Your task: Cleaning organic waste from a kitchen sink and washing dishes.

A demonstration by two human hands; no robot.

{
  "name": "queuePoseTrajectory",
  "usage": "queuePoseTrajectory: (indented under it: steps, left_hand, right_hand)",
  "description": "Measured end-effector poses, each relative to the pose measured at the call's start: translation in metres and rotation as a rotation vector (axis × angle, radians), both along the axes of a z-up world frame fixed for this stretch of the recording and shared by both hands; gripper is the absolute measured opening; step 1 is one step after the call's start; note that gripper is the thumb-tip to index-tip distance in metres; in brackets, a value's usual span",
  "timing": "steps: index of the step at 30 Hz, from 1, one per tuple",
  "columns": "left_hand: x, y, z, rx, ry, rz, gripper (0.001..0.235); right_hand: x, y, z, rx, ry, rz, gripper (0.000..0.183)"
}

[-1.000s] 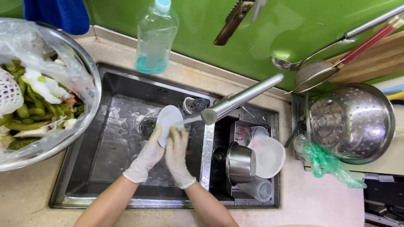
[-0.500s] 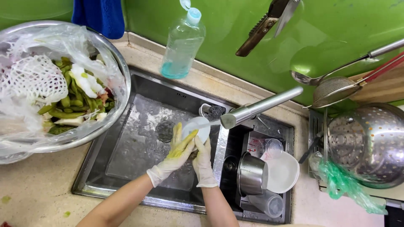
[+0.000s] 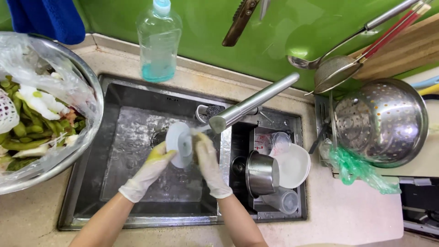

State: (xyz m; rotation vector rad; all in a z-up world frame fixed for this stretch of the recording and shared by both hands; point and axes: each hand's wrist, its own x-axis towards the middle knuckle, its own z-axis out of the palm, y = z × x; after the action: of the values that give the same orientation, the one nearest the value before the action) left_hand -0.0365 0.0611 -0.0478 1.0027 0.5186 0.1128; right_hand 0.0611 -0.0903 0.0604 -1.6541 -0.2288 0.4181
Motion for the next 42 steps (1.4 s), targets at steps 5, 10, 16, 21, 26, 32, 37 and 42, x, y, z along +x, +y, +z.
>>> queuePoseTrajectory:
  steps: [5, 10, 16, 21, 26, 32, 37, 42]
  left_hand:
    - [-0.006, -0.04, 0.029, 0.436, -0.158, -0.082, 0.037]
    - [-0.004, -0.03, 0.024, 0.54, -0.095, -0.153, 0.028]
    - [-0.004, -0.021, 0.054, 0.43, -0.142, -0.247, 0.033]
    - [0.015, -0.016, 0.036, 0.039, -0.198, -0.004, 0.03]
    - [0.018, -0.013, 0.009, -0.075, -0.103, 0.166, 0.03]
    - [0.0, -0.022, 0.068, 0.641, 0.011, -0.003, 0.028]
    - [-0.002, -0.056, 0.092, 1.343, -0.158, -0.189, 0.047]
    - [0.034, -0.016, 0.104, 1.706, -0.278, -0.276, 0.068]
  right_hand:
    - [0.012, 0.046, 0.033, -0.338, -0.708, 0.108, 0.031]
    - [0.0, 0.042, 0.021, -0.165, -0.415, 0.077, 0.031]
    - [0.009, 0.035, 0.044, -0.202, -0.506, 0.134, 0.028]
    - [-0.013, 0.033, 0.005, -0.25, -0.106, -0.09, 0.026]
    - [-0.044, 0.011, -0.015, -0.395, -0.879, 0.151, 0.051]
    - [-0.015, 0.003, -0.003, -0.07, -0.026, 0.054, 0.057]
    - [0.013, 0.0, -0.036, 0.472, 0.486, 0.059, 0.061]
    - [0.001, -0.008, -0.054, 0.57, 0.722, 0.119, 0.063]
